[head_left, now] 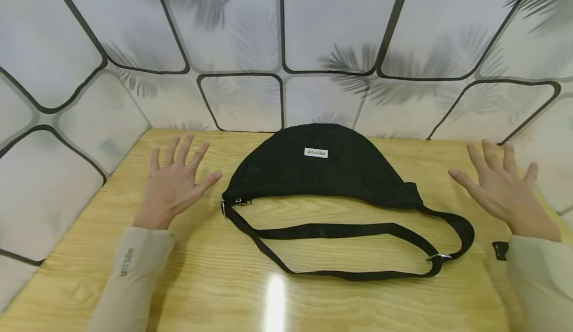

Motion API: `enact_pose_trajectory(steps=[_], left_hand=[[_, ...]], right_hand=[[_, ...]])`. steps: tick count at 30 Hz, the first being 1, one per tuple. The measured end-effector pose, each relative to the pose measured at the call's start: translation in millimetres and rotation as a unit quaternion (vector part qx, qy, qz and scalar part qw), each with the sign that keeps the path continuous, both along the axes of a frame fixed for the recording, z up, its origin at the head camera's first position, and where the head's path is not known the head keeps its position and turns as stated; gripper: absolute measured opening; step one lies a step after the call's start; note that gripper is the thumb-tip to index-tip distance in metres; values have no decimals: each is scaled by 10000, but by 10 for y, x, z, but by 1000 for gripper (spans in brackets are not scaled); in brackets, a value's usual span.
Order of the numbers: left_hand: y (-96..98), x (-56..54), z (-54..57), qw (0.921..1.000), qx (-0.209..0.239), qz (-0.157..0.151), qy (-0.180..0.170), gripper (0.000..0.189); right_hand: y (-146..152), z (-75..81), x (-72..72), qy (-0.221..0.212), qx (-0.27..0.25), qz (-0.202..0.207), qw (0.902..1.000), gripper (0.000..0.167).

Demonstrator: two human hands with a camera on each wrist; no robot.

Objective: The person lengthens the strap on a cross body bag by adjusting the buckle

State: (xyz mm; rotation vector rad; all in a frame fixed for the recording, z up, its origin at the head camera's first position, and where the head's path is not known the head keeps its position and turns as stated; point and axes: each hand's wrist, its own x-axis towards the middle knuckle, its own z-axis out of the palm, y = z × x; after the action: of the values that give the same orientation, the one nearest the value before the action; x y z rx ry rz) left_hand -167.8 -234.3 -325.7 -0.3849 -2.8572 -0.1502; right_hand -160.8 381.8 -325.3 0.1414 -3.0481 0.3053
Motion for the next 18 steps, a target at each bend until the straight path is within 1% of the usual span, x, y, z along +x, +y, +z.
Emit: enact_pose_trajectory(steps=[3,8,11,13,15,18], left_hand=[[17,-12,-2,10000,-69,-22,-22,82],[-3,25,-13,9996,-253,-95,53,82],[-13,40,-19,9993,-322,-173,116,78],[-14,46,-16,9992,-266,-288,72,73],[-9,55,2,9990,-101,-431,-104,68],[-4,73,35,9951,419,-586,-681,61]], right_hand=[[-41,22,2,-49,-79,138,9999,81],[-186,74,-14,-94,-324,600,9976,73],[-310,136,-46,-172,-571,773,9952,70],[-409,193,-71,-306,-826,884,9922,70],[-519,250,-88,-461,-1057,942,9889,69],[-686,325,-102,-554,-1292,1132,9836,60]])
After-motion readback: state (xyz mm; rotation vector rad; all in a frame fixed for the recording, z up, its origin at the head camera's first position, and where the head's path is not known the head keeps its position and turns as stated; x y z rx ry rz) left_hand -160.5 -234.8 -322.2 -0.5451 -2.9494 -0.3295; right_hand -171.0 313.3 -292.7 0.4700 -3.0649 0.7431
